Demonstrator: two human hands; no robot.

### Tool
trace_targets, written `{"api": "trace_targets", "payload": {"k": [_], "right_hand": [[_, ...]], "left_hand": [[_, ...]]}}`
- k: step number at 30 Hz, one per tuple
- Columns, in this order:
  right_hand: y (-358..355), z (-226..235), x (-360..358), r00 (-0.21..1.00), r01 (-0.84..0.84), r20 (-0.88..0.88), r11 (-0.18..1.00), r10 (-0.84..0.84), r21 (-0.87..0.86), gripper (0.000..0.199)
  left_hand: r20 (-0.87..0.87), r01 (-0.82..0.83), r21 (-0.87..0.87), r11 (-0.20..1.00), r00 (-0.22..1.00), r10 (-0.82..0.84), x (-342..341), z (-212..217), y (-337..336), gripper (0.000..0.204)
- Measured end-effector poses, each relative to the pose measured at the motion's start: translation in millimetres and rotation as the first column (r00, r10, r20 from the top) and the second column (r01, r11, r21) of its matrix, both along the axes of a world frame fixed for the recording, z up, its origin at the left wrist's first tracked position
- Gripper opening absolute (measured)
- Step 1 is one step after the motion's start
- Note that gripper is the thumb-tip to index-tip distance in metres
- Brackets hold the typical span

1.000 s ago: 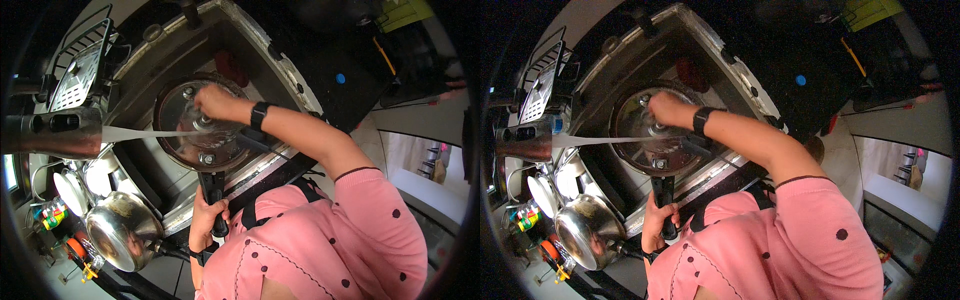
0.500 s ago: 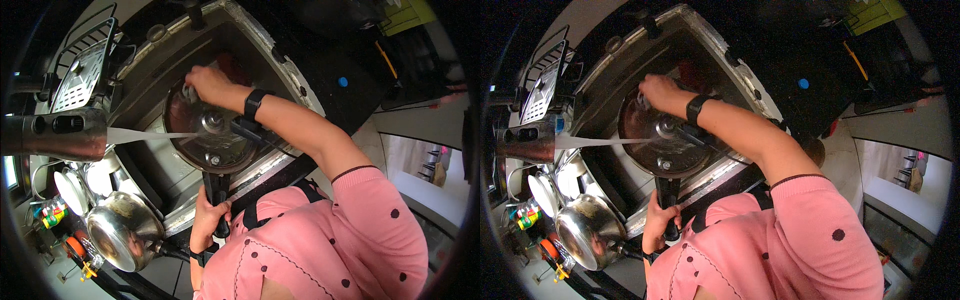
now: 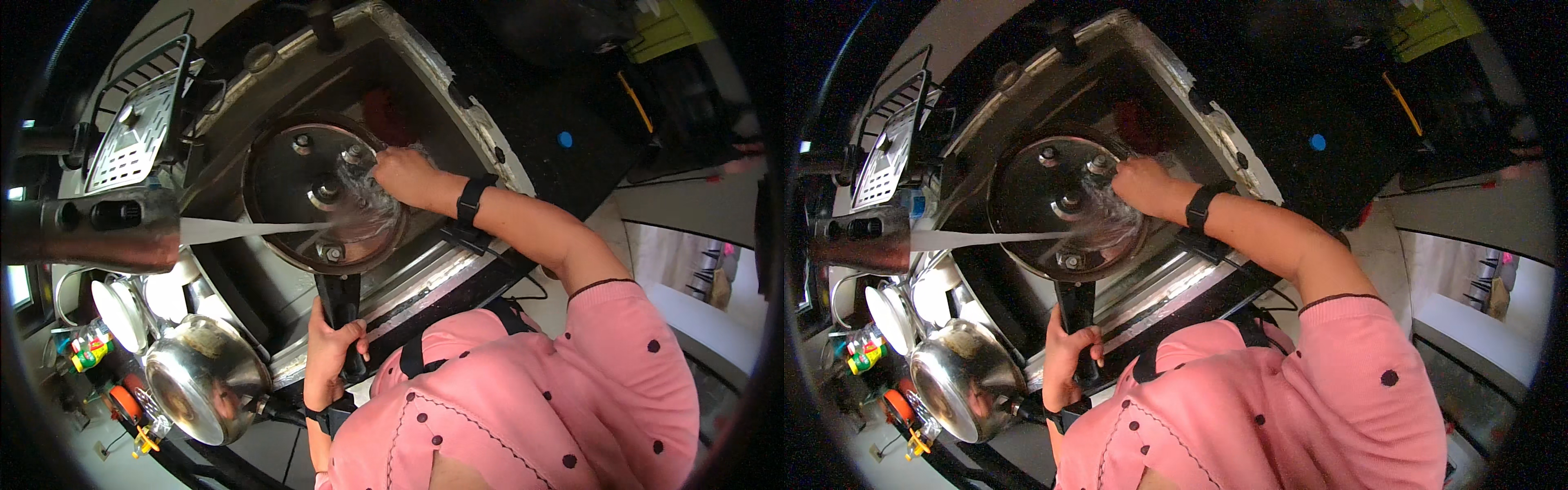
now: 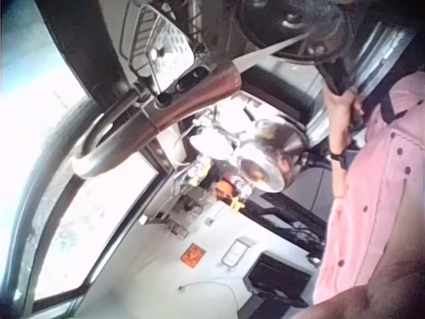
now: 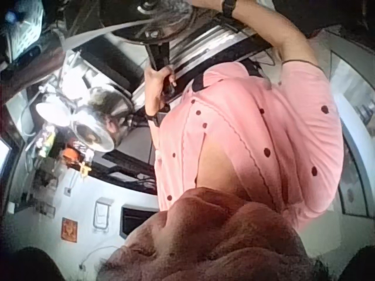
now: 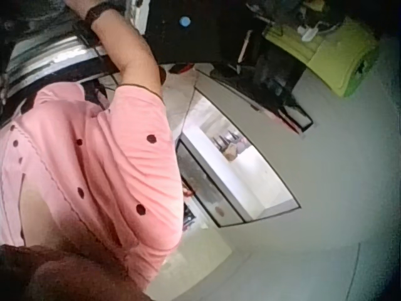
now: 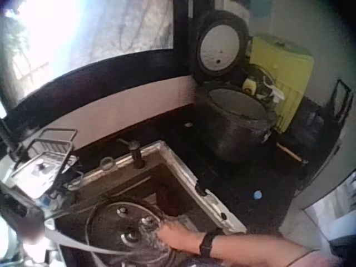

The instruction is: The person washes several items including a pressure cooker lid, a metal rice cooker pot, and a dark saucepan using a cloth in a kitchen sink.

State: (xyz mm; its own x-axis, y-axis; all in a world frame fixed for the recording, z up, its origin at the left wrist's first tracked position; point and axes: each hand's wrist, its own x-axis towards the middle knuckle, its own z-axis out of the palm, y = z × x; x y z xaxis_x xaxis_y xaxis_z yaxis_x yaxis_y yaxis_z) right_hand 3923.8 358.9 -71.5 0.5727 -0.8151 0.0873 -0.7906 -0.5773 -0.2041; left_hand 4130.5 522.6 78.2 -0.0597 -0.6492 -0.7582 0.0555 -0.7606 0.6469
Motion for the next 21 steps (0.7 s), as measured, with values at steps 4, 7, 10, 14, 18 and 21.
{"api": "trace_targets", "payload": {"k": [4, 7, 10, 14, 18, 21], "right_hand": [[16, 34, 12, 0.992, -0.121, 0.084, 0.843, 0.09, 0.524, 0.018], [47, 37, 29, 0.771, -0.361, 0.635, 0.787, -0.048, 0.499, 0.021], [50, 27, 19, 0.758, -0.272, 0.644, 0.848, -0.102, 0.454, 0.018], [41, 12, 0, 0.958, -0.013, 0.257, 0.876, -0.127, 0.483, 0.019], [34, 39, -8, 0.842, -0.012, 0.449, 0.821, -0.3, 0.571, 0.021], [31, 54, -17, 0.549, -0.164, 0.471, 0.464, -0.69, 0.871, 0.026]], "left_hand": [[0.026, 0.045, -0.036, 0.998, 0.999, -0.044, 1, -12, -4, 0.037], [0.055, 0.028, -0.043, 0.999, 0.998, -0.026, -2, -13, -7, 0.037], [0.085, 0.07, -0.054, 0.996, 0.994, -0.065, -8, -2, -13, 0.036], [0.189, 0.12, -0.079, 0.99, 0.976, -0.103, -11, 1, -12, 0.037], [0.388, 0.217, -0.135, 0.967, 0.909, -0.15, -1, -14, -7, 0.051], [0.773, 0.518, -0.195, 0.833, 0.604, -0.195, 9, -13, -10, 0.063]]}}
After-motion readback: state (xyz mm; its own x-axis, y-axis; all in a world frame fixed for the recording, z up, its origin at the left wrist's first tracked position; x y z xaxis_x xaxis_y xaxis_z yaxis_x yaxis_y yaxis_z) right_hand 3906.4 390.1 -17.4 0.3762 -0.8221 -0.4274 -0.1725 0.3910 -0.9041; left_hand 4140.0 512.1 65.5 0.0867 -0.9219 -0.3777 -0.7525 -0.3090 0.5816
